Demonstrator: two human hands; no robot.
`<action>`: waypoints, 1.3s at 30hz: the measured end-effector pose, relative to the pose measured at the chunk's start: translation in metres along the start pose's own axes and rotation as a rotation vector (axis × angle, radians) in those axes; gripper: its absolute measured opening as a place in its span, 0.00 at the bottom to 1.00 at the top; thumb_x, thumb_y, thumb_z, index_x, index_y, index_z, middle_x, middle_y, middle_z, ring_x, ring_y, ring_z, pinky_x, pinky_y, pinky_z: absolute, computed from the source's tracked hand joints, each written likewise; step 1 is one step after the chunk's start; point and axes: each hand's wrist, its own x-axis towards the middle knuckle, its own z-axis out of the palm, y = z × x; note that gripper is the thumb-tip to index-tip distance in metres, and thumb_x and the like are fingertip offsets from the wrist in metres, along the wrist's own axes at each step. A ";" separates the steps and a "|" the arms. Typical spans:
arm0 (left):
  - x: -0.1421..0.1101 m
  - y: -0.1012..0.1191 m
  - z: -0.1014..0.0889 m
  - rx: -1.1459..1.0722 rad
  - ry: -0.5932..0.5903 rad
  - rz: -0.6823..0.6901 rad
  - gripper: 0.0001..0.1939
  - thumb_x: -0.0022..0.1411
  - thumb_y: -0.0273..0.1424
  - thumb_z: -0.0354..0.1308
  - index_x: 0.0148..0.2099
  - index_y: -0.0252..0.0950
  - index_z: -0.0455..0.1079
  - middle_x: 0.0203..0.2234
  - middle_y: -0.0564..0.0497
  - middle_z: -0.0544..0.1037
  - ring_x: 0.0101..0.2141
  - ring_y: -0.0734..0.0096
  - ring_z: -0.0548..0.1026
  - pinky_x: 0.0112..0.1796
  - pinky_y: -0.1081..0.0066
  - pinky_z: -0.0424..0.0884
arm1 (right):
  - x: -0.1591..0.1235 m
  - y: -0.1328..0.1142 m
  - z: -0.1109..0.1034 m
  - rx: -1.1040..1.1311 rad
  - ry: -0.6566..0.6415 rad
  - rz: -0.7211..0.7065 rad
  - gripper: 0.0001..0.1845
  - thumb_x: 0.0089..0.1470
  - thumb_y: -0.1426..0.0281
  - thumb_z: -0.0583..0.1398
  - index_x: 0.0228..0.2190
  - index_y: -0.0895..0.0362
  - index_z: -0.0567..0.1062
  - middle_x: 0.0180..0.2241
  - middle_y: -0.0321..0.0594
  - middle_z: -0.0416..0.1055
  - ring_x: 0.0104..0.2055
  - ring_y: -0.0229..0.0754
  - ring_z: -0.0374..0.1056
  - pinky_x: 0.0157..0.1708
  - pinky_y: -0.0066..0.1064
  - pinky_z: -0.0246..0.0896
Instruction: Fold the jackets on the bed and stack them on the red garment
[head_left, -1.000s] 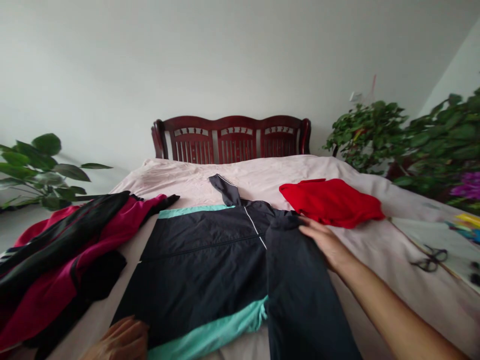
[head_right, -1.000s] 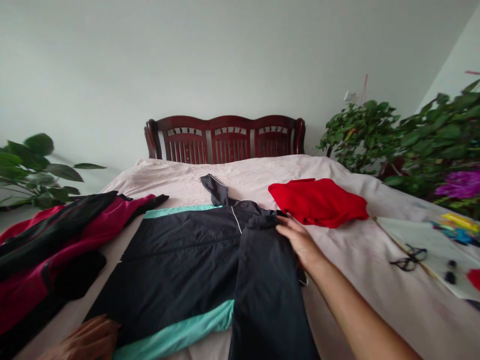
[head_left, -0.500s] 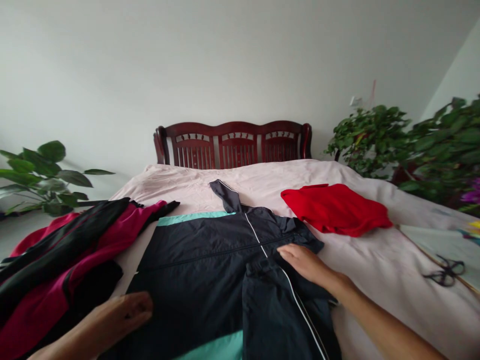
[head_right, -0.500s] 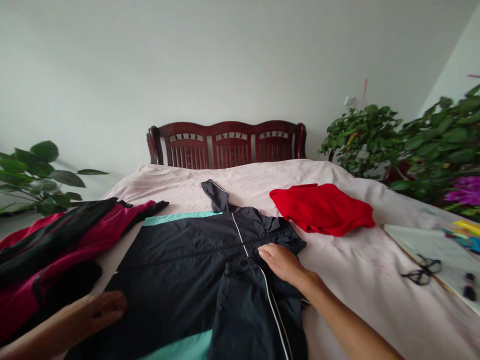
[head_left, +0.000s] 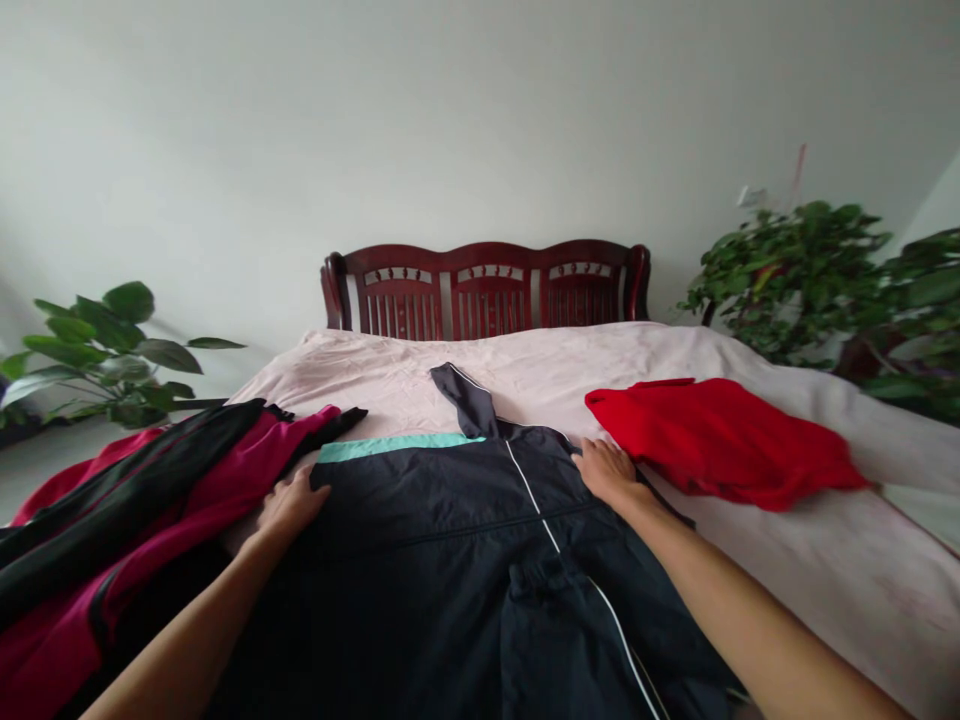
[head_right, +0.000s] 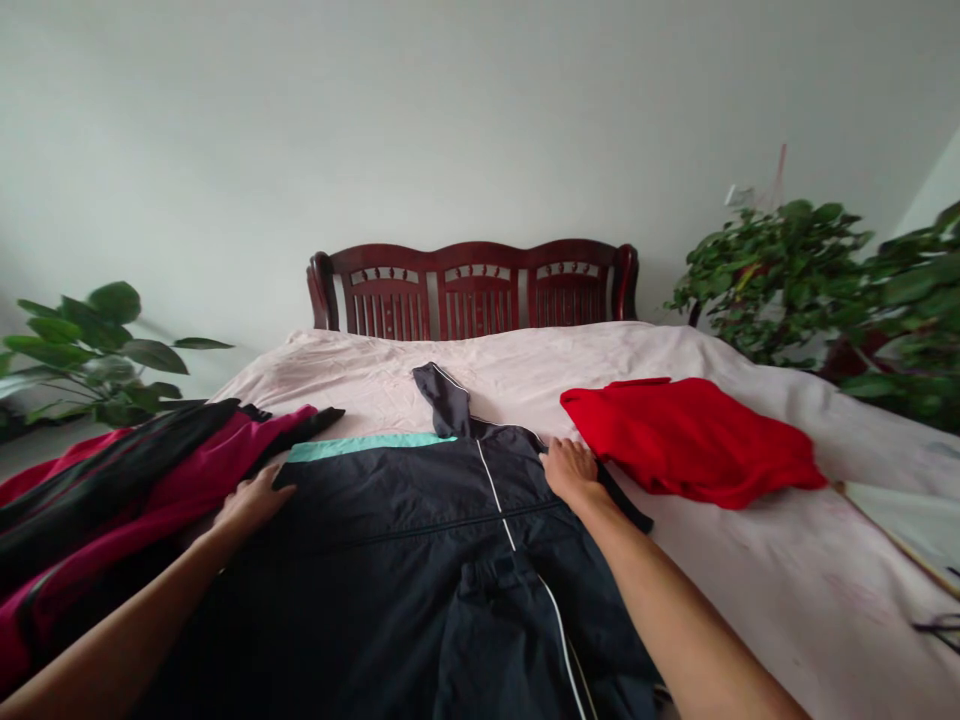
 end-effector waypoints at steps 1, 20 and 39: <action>0.003 0.001 0.001 -0.011 0.009 -0.009 0.37 0.61 0.45 0.51 0.68 0.34 0.57 0.57 0.28 0.70 0.51 0.36 0.75 0.44 0.49 0.73 | 0.003 -0.001 0.003 -0.009 0.000 0.012 0.17 0.64 0.65 0.54 0.48 0.60 0.74 0.49 0.57 0.73 0.54 0.55 0.66 0.50 0.44 0.59; -0.014 0.055 0.020 0.150 0.226 0.245 0.25 0.68 0.35 0.44 0.63 0.38 0.68 0.66 0.38 0.60 0.66 0.44 0.53 0.61 0.48 0.54 | 0.013 -0.033 0.009 -0.010 0.089 -0.105 0.24 0.64 0.66 0.52 0.58 0.59 0.67 0.62 0.53 0.62 0.66 0.54 0.53 0.63 0.45 0.45; -0.062 0.017 0.039 0.231 0.087 0.423 0.30 0.70 0.44 0.44 0.70 0.42 0.56 0.69 0.42 0.57 0.68 0.53 0.53 0.64 0.54 0.52 | -0.036 -0.014 0.040 0.038 0.068 -0.161 0.30 0.65 0.59 0.46 0.62 0.59 0.66 0.65 0.47 0.60 0.69 0.50 0.52 0.66 0.46 0.45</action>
